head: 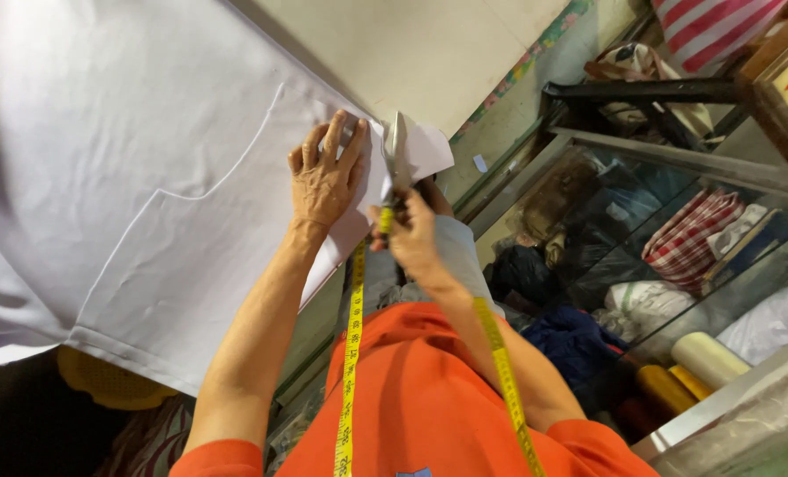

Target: The person lays a large piece of white fabric on a table, smooths it out, and uses scissors to cut along a pre-drawn pattern. After cutting, the person lifts the cut fabric piece and places it on top of other fabric pieces on the table.

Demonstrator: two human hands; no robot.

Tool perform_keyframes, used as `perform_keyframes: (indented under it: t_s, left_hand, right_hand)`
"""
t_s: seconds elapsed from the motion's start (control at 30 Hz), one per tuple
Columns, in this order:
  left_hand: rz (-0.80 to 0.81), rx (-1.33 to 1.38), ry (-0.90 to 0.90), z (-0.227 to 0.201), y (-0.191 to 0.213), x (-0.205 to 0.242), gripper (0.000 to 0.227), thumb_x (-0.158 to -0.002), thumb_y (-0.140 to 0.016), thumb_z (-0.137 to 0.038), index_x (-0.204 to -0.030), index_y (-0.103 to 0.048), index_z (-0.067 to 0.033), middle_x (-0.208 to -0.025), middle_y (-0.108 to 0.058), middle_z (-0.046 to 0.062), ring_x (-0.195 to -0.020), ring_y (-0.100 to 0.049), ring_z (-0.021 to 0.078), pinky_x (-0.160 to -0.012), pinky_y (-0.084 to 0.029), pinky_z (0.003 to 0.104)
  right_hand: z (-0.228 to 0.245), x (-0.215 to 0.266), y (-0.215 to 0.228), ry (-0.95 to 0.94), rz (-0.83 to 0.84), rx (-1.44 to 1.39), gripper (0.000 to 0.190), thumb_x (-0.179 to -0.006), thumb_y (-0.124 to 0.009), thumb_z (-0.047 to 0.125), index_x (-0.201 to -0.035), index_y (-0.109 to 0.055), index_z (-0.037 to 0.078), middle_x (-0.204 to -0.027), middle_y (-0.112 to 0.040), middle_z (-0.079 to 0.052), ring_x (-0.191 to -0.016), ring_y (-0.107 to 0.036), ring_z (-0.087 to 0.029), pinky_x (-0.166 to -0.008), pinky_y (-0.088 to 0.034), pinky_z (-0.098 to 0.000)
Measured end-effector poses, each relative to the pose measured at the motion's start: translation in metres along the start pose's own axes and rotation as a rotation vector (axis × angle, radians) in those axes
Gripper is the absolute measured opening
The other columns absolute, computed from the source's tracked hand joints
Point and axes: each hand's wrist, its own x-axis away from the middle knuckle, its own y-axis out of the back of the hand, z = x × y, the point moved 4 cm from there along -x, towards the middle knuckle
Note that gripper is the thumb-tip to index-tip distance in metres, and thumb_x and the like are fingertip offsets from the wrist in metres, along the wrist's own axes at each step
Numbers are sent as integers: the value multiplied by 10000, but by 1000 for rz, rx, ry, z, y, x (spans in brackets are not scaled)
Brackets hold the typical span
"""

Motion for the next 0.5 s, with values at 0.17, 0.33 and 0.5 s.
perform_keyframes:
  t_s: [0.17,0.33,0.5]
  left_hand:
    - [112,85,63,0,-16,13,607,-945,-664,-301,-1529,-519,-220,-1570,-491,49,-1373,-469,220,-985,-361,367]
    - [100,29,154,-21,1,9,473,-1002,-574,-189,-1473,-568,-154,-1606,-421,149,-1409,-446,294,-1027,-328,407]
    - [147,55,333,-38,-5,12,538,-1020,-504,-153,-1556,-475,-114,-1636,-360,215,-1520,-327,359,-1178,-215,487]
  right_hand:
    - [27,-29,84,-75,301,119,460,-875,-821,108,-1271,-588,72,-617,-643,-146,-453,-674,-231,-418,-605,-342]
    - [75,-43,104,-205,621,274,464,-896,-767,136,-1301,-587,2,-604,-663,-201,-437,-689,-241,-283,-456,-178]
    - [93,-58,100,-362,751,234,508,-904,-737,160,-1317,-550,-70,-615,-660,-224,-449,-696,-254,-303,-471,-182]
